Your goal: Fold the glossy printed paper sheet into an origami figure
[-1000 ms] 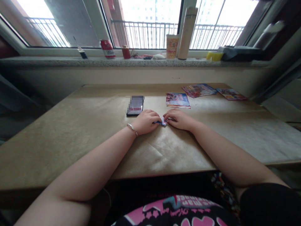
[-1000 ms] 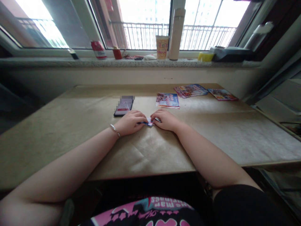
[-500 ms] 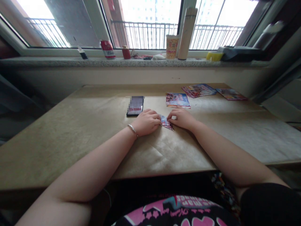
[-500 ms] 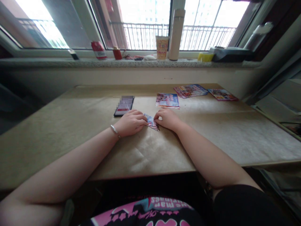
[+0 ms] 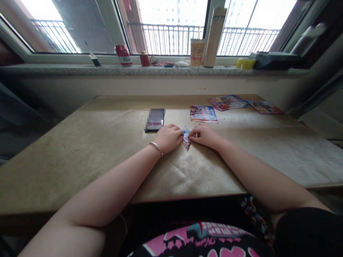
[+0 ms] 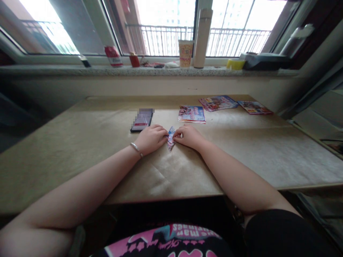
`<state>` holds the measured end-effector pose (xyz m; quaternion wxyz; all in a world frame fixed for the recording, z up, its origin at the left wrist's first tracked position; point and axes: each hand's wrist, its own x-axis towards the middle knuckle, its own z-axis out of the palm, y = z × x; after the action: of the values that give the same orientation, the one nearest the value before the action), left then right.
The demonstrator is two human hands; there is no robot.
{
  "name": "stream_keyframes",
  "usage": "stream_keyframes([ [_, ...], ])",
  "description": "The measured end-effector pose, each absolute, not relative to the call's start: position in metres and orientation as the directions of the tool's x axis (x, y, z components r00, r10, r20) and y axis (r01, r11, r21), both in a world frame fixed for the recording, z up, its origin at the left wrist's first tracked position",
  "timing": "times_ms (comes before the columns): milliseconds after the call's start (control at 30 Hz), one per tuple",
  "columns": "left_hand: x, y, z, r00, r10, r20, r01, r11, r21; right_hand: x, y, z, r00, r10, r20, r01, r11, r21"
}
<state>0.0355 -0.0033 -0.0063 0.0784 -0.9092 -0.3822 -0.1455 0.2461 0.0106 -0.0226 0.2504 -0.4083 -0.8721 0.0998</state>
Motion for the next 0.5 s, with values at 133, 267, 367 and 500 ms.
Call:
stream_keyframes([
  [133, 0.04, 0.0, -0.012, 0.54, 0.773, 0.334, 0.81, -0.585, 0.045, 0.241, 0.015, -0.028, -0.451, 0.793, 0.41, 0.727, 0.593, -0.347],
  [267, 0.038, 0.004, -0.017, 0.489, 0.816, 0.308, 0.827, -0.546, 0.135, 0.242, 0.018, -0.032, -0.362, 0.83, 0.425, 0.784, 0.518, -0.344],
  [367, 0.036, 0.007, -0.019, 0.496, 0.812, 0.307, 0.816, -0.557, 0.154, 0.245, 0.019, -0.035, -0.354, 0.843, 0.404, 0.794, 0.5, -0.346],
  [500, 0.033, 0.01, -0.019, 0.481, 0.819, 0.314, 0.797, -0.557, 0.232, 0.247, 0.02, -0.037, -0.388, 0.809, 0.441, 0.749, 0.556, -0.36],
])
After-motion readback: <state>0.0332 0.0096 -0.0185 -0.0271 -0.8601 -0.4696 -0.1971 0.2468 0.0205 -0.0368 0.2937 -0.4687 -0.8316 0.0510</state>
